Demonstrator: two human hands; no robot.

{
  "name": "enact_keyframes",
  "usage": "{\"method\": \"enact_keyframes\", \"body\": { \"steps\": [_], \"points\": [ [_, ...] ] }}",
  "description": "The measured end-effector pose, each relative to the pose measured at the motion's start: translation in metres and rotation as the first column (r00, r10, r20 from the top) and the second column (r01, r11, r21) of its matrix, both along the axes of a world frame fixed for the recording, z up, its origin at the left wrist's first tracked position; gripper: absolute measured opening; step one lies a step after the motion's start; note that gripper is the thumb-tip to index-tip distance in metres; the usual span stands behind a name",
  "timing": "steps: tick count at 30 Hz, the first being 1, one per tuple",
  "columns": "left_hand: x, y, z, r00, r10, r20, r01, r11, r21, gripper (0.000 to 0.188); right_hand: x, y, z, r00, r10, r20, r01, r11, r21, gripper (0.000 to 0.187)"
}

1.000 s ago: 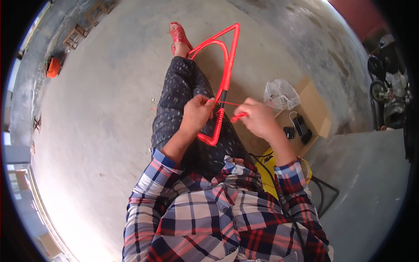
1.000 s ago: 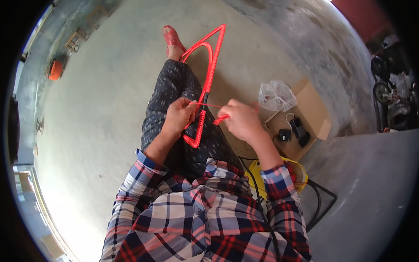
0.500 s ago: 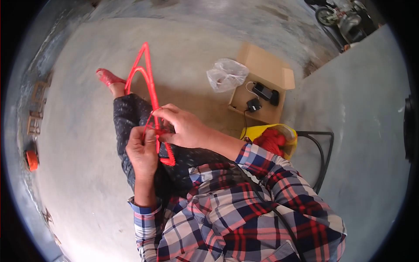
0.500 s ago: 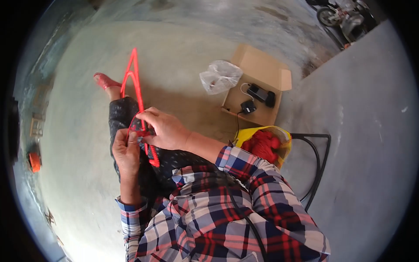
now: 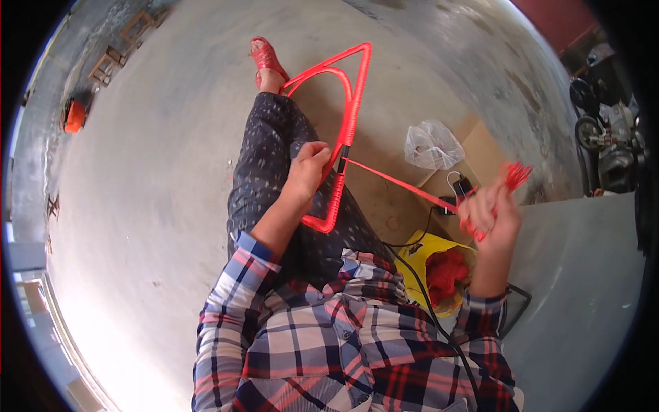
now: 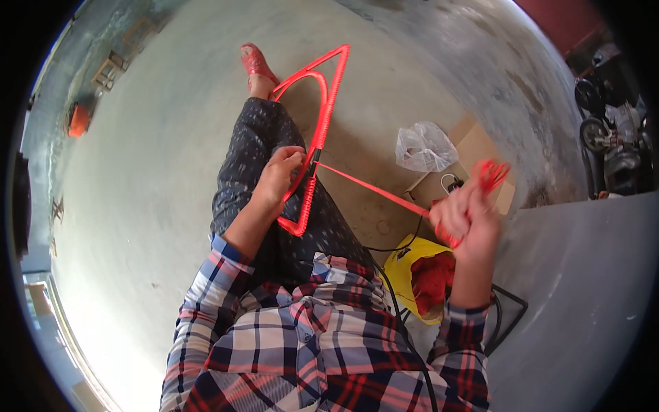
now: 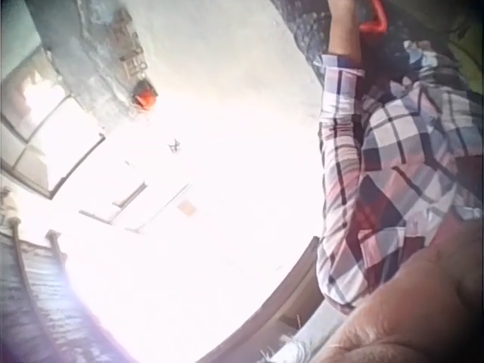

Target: Threading a red cord through pre-drilled holes in a red triangular plastic frame.

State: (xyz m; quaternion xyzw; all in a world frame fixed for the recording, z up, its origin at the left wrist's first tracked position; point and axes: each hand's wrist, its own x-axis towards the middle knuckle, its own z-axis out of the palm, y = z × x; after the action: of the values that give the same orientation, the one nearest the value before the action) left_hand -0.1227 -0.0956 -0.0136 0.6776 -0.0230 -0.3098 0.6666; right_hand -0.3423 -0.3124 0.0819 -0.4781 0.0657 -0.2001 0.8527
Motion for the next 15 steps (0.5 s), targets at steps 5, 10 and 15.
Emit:
{"method": "enact_keyframes", "body": {
  "steps": [5,10,15],
  "points": [
    [0.008,-0.005,-0.001,0.955,-0.18,-0.233,0.162,0.982,-0.095,0.017,-0.037,0.028,-0.015,0.939,0.214,-0.269,-0.219,0.976,0.013,0.033],
    [0.011,0.004,-0.006,0.949,-0.219,-0.229,0.183,0.969,-0.167,0.018,-0.082,-0.057,-0.061,0.981,-0.195,-0.002,0.189,0.951,0.246,0.032],
    [-0.012,0.002,0.002,0.99,-0.067,-0.122,0.046,0.985,-0.167,0.025,-0.05,-0.063,-0.075,0.943,-0.33,0.045,0.294,0.888,0.354,0.03]
  ]
}}
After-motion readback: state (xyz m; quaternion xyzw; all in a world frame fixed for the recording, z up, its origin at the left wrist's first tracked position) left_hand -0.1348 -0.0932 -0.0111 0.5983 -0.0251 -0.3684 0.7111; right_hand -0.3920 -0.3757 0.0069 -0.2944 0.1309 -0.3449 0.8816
